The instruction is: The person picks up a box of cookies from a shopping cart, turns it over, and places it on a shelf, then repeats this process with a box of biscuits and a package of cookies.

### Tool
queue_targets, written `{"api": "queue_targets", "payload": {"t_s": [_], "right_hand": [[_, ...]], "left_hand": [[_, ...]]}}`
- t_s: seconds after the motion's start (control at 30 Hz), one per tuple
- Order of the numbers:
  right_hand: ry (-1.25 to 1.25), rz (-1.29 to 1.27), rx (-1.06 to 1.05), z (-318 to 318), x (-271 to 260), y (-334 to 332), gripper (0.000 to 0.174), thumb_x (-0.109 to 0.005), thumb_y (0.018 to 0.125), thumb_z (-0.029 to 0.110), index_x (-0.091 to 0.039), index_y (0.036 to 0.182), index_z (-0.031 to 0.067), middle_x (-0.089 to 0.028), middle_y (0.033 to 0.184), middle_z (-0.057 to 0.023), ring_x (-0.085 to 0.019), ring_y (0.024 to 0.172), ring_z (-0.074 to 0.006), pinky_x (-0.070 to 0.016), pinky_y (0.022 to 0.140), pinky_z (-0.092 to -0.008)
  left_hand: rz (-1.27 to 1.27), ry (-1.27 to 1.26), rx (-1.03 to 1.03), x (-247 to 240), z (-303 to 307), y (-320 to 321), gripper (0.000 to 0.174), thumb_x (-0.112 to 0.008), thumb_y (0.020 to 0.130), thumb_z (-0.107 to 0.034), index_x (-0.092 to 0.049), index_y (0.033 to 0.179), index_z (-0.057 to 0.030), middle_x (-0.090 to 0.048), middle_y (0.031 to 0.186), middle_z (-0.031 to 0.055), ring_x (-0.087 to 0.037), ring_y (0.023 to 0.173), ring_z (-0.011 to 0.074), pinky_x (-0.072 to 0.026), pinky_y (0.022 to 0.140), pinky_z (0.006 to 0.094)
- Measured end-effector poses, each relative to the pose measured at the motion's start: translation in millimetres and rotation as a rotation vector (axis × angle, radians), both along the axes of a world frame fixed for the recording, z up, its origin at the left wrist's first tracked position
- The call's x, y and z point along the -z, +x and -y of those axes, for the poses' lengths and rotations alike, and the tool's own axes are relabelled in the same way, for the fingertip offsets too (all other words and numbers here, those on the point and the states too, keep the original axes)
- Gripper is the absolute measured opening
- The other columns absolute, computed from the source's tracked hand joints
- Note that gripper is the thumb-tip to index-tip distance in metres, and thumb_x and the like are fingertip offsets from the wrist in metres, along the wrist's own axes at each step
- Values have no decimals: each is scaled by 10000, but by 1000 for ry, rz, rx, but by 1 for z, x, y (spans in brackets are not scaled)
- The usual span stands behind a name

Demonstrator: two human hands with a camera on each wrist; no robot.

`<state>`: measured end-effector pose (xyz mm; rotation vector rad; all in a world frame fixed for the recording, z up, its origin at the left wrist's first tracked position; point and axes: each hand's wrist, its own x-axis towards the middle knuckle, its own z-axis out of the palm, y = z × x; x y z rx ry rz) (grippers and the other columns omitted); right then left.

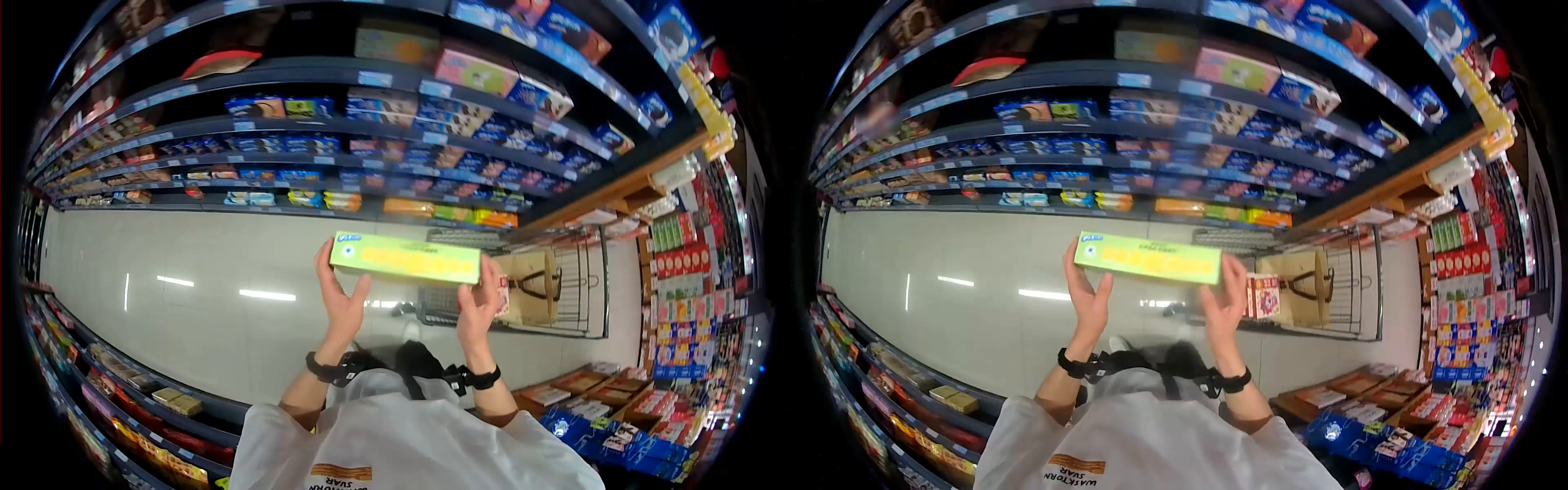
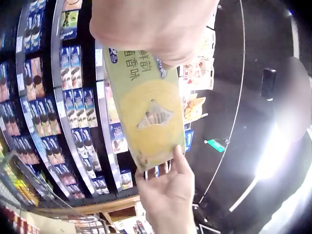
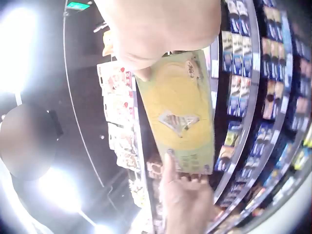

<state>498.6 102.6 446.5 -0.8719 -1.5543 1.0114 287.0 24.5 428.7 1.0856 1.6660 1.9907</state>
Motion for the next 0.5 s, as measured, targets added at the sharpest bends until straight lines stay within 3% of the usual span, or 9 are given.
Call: {"api": "queue_targets", "payload": {"t_s": [0.07, 0.17, 0.27, 0.37, 0.4, 0.47, 0.5], "right_hand": [[-54, -126, -110, 21, -3, -25, 573, -699, 835, 205, -505, 1317, -37, -446, 1251, -69, -432, 1178, -185, -339, 1018, -326], [-130, -156, -112, 50, -12, -52, 538, -702, 734, -2, -570, 1255, -21, -475, 1133, -51, -483, 1105, -176, -387, 971, -291], [-141, 57, -112, 72, -18, -65, 472, -680, 787, 16, -571, 1246, 1, -491, 1090, -33, -495, 1026, -129, -423, 881, -262], [-475, -37, -390, 80, -31, -80, 442, -651, 827, 34, -553, 1258, 22, -503, 1050, -19, -492, 951, -99, -433, 817, -252], [-475, 51, -527, 75, -29, -84, 455, -634, 864, 53, -492, 1293, -1, -450, 1052, -25, -469, 895, -91, -392, 763, -205], [-303, 90, -647, 63, -20, -102, 466, -651, 851, 73, -501, 1286, 3, -453, 1052, -40, -470, 908, -117, -402, 796, -231], [-218, 109, -705, 55, -18, -112, 471, -659, 844, 83, -506, 1283, 4, -455, 1052, -48, -471, 915, -130, -406, 813, -244]], "left_hand": [[101, 36, 32, 8, 14, -27, 682, -653, 815, -79, -314, 1401, -7, -418, 1324, 134, -392, 1263, 253, -295, 1077, 374], [227, 42, 97, 18, 35, -50, 609, -616, 853, -62, -326, 1385, -8, -435, 1299, 116, -428, 1219, 223, -347, 1038, 347], [462, -25, 164, 54, 49, -60, 510, -562, 908, -89, -351, 1365, -2, -468, 1263, 110, -463, 1174, 207, -375, 1015, 333], [708, -140, 353, 114, 50, -58, 429, -475, 980, -184, -376, 1368, -31, -508, 1253, 92, -501, 1140, 183, -417, 971, 313], [779, -188, 436, 123, 49, -61, 413, -440, 1005, -223, -382, 1374, -47, -521, 1255, 83, -514, 1131, 173, -435, 951, 305], [848, -412, 720, 1, 65, -52, 462, -459, 998, -307, -397, 1385, -63, -513, 1309, 100, -518, 1166, 199, -453, 953, 325], [999, -267, 719, 17, 72, -54, 476, -471, 990, -314, -402, 1383, -55, -506, 1324, 113, -522, 1167, 206, -451, 960, 337]]}}
